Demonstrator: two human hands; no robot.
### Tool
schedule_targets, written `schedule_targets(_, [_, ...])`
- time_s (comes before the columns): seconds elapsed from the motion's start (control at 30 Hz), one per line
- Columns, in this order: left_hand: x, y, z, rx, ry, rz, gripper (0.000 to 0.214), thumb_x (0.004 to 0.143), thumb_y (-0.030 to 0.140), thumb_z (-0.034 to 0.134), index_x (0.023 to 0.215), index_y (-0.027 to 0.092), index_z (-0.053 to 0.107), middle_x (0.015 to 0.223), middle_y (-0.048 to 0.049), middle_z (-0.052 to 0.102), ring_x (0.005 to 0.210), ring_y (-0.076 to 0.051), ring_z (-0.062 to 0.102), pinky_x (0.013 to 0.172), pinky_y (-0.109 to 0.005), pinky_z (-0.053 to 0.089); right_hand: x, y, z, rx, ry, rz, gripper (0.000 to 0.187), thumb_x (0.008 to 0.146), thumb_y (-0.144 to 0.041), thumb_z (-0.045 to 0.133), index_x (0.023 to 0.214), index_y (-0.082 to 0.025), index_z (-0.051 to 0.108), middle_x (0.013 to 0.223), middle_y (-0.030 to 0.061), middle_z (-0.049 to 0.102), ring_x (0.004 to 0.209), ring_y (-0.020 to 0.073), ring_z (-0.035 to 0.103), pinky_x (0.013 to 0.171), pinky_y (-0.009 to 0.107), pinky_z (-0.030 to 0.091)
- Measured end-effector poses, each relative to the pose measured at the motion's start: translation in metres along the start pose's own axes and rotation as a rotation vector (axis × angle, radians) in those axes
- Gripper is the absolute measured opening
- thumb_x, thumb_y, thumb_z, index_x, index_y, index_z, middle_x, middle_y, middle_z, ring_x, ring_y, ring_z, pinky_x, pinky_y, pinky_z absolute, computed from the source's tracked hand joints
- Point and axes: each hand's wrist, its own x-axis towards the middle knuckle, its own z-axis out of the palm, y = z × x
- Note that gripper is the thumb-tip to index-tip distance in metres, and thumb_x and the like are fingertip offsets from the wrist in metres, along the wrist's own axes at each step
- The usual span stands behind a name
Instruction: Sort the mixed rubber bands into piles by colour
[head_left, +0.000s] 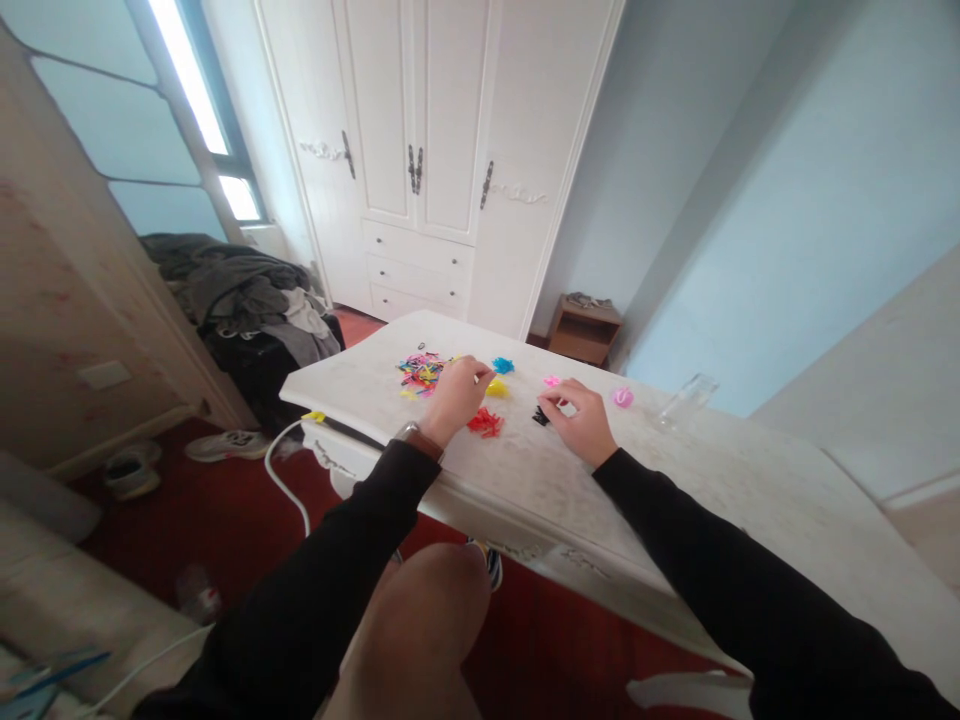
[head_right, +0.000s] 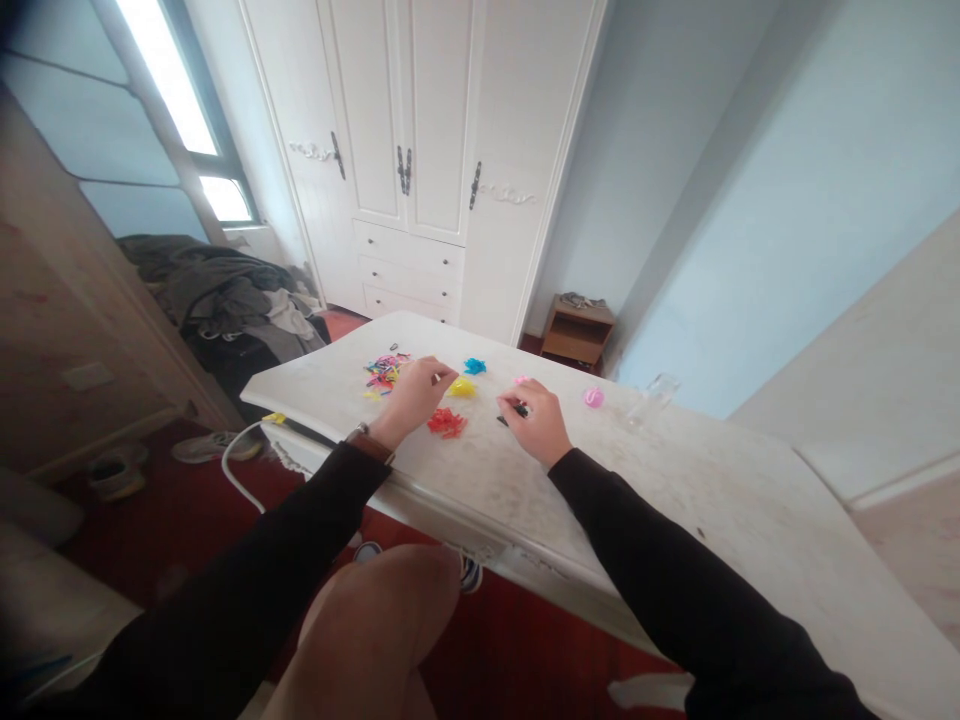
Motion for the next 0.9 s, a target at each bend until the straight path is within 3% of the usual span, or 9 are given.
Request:
schedule_targets(0.2, [0.010, -0.011, 0.016, 0.246, -0.115, 0.059, 0.034, 0.098, 0.021, 0.052, 0.077, 0.015, 0.077, 0.088, -0.0105, 0.067, 0.089, -0.022, 0.063, 0.086, -0.033, 0.047, -0.001, 0.000, 0.000, -0.001, -0.006, -0.015, 0.018, 0.090, -0.021, 0.064, 0.073, -0.022, 0.069, 0.069, 0.0019, 0.069, 0.069, 0.0188, 0.060, 0.074, 0.036, 0.051])
schedule_targets(0.3, [0.008, -0.009, 0.016, 0.335, -0.131, 0.046, 0.038, 0.102, 0.026, 0.047, 0.080, 0.016, 0.076, 0.092, -0.0109, 0.068, 0.089, -0.022, 0.064, 0.086, -0.033, 0.047, -0.001, 0.000, 0.000, -0.002, -0.016, -0.025, 0.020, 0.091, -0.021, 0.063, 0.071, -0.022, 0.068, 0.069, 0.0015, 0.069, 0.068, 0.0185, 0.060, 0.075, 0.037, 0.050])
schedule_targets(0.43, [0.008, -0.015, -0.002, 0.426, -0.044, -0.016, 0.038, 0.102, 0.027, 0.045, 0.083, 0.017, 0.076, 0.096, -0.0115, 0.071, 0.095, -0.024, 0.065, 0.088, -0.037, 0.047, -0.001, -0.001, 0.000, -0.005, -0.018, -0.028, 0.021, 0.090, -0.020, 0.063, 0.070, -0.022, 0.067, 0.067, 0.0013, 0.068, 0.067, 0.0184, 0.059, 0.074, 0.037, 0.050])
schedule_targets(0.53, [0.008, -0.033, -0.024, 0.500, 0.053, -0.158, 0.027, 0.095, 0.023, 0.051, 0.088, 0.018, 0.076, 0.102, -0.0117, 0.072, 0.107, -0.029, 0.063, 0.093, -0.041, 0.045, -0.002, -0.001, 0.000, -0.002, -0.018, -0.013, 0.020, 0.090, -0.019, 0.063, 0.071, -0.022, 0.068, 0.068, 0.0018, 0.068, 0.068, 0.0186, 0.060, 0.072, 0.036, 0.049])
schedule_targets(0.63, [0.004, -0.052, -0.040, 0.527, 0.071, -0.276, 0.021, 0.091, 0.027, 0.058, 0.095, 0.019, 0.077, 0.110, -0.0136, 0.072, 0.115, -0.033, 0.061, 0.096, -0.046, 0.045, -0.003, -0.001, 0.000, 0.010, -0.021, 0.009, 0.018, 0.089, -0.019, 0.064, 0.072, -0.021, 0.069, 0.070, 0.0027, 0.069, 0.070, 0.0190, 0.060, 0.069, 0.035, 0.049])
schedule_targets(0.77, [-0.001, -0.061, -0.045, 0.530, 0.026, -0.328, 0.016, 0.086, 0.024, 0.061, 0.092, 0.019, 0.075, 0.109, -0.0141, 0.070, 0.116, -0.034, 0.060, 0.099, -0.048, 0.043, -0.004, -0.002, 0.001, 0.010, -0.038, 0.015, 0.016, 0.088, -0.018, 0.064, 0.073, -0.021, 0.070, 0.069, 0.0025, 0.069, 0.069, 0.0187, 0.061, 0.069, 0.034, 0.049])
schedule_targets(0.9, [-0.003, -0.059, -0.044, 0.481, 0.035, -0.314, 0.017, 0.090, 0.019, 0.056, 0.089, 0.020, 0.073, 0.106, -0.0130, 0.070, 0.116, -0.033, 0.059, 0.100, -0.048, 0.043, -0.004, -0.002, 0.001, 0.016, -0.030, 0.022, 0.016, 0.087, -0.018, 0.064, 0.073, -0.021, 0.070, 0.069, 0.0024, 0.069, 0.068, 0.0186, 0.061, 0.068, 0.034, 0.049])
